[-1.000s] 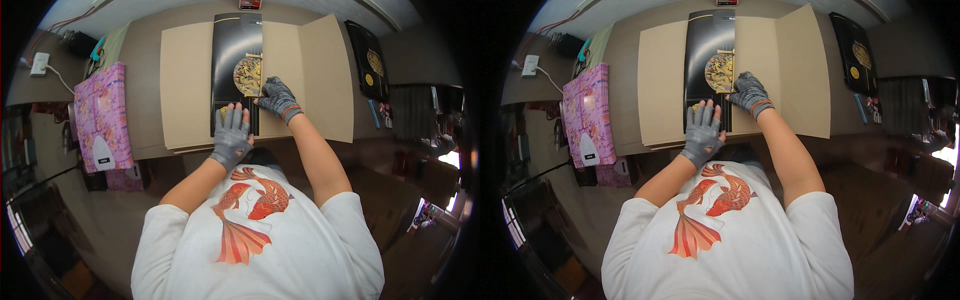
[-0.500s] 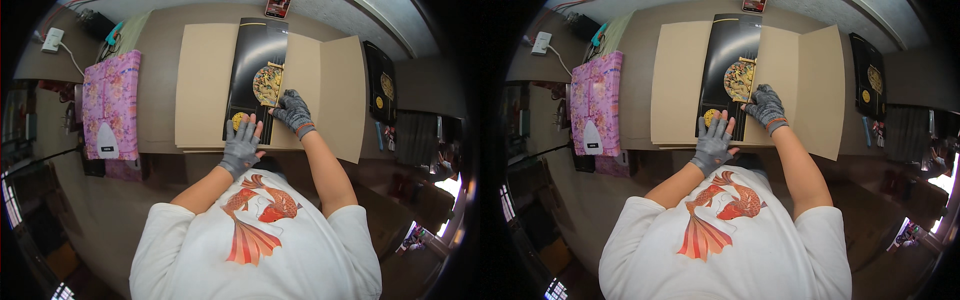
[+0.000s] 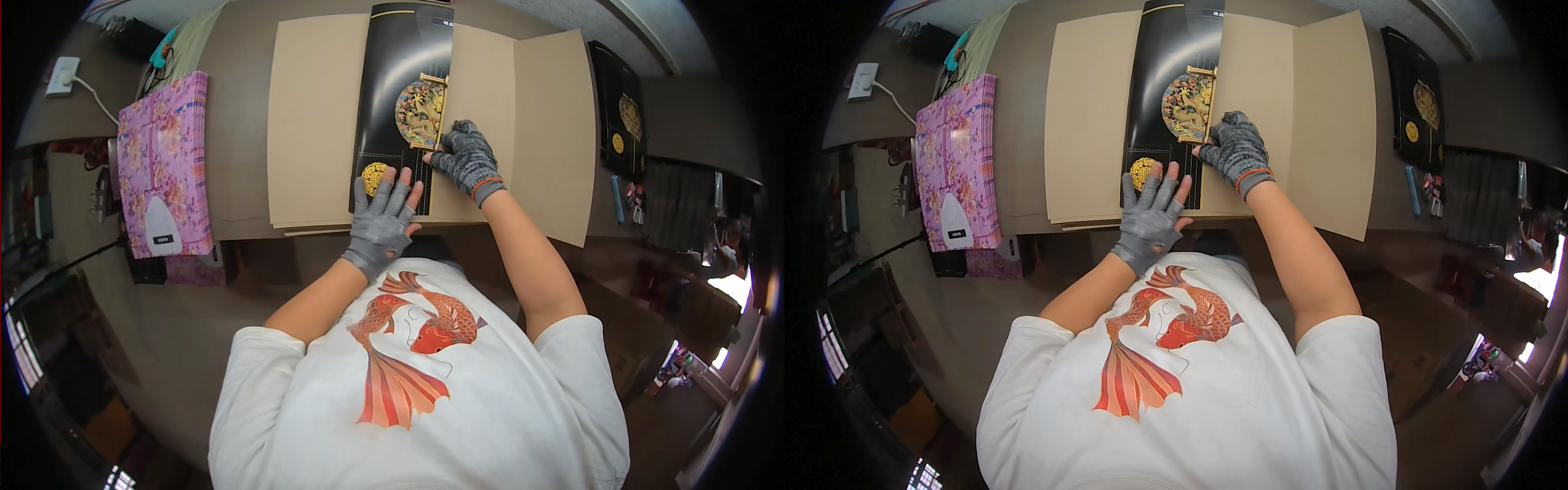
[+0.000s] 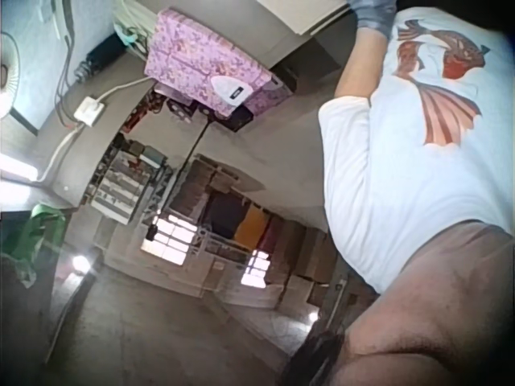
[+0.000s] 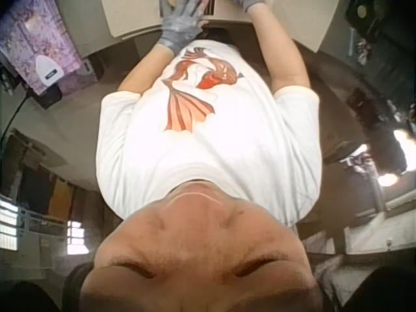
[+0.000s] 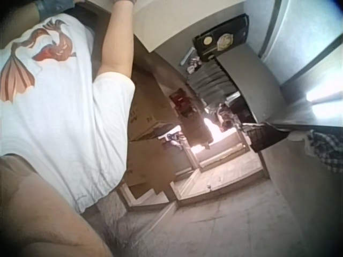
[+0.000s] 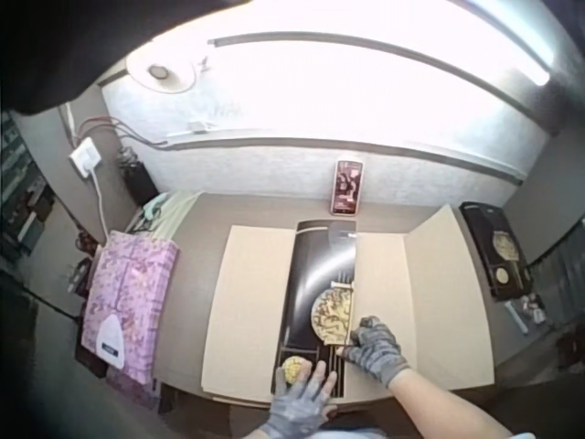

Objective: Folding and assembling decorative black and gold cardboard packaging folders on a desk.

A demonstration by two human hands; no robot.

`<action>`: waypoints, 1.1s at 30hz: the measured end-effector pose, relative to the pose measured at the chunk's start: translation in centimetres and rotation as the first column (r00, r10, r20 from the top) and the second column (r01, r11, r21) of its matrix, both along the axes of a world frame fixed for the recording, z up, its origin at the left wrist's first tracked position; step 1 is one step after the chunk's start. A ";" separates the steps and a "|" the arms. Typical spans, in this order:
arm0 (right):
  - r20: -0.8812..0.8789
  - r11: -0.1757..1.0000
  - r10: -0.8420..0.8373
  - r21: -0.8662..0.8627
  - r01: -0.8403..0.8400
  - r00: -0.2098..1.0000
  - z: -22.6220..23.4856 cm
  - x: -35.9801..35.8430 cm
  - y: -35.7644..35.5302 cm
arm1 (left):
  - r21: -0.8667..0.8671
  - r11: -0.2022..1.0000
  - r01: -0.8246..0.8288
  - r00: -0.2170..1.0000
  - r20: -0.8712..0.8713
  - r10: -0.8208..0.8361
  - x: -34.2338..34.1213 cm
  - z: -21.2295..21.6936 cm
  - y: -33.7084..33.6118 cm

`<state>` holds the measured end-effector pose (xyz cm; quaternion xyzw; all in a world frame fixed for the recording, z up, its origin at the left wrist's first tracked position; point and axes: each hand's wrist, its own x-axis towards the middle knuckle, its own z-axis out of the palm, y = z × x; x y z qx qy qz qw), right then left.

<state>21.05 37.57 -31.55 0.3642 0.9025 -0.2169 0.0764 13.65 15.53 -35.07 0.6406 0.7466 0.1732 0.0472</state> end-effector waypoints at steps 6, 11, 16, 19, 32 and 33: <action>0.033 0.999 0.019 -0.033 -0.018 0.999 0.4 -0.1 0.2 | 0.001 0.999 0.038 0.999 0.011 -0.038 0.2 -0.2 0.0; -0.007 1.000 0.023 -0.010 -0.024 1.000 0.0 0.1 0.1 | -0.005 0.999 0.039 0.999 0.016 -0.039 0.2 -0.4 -0.1; 0.021 0.998 0.022 -0.057 -0.021 1.000 0.2 -0.1 0.3 | -0.005 0.999 0.051 0.999 0.016 -0.051 0.1 -0.6 -0.1; -0.011 0.999 0.039 -0.025 -0.039 0.999 -0.1 0.3 0.3 | -0.005 0.999 0.054 0.998 0.023 -0.054 0.1 -0.7 -0.1; 0.028 0.999 0.043 -0.027 -0.043 0.999 0.1 -0.1 0.2 | 0.004 0.999 0.038 0.998 0.050 -0.039 0.3 -0.7 0.1; -0.016 1.000 0.024 0.020 -0.024 1.000 0.3 0.0 0.0 | 0.001 0.999 0.037 0.998 0.056 -0.037 0.3 -0.6 0.2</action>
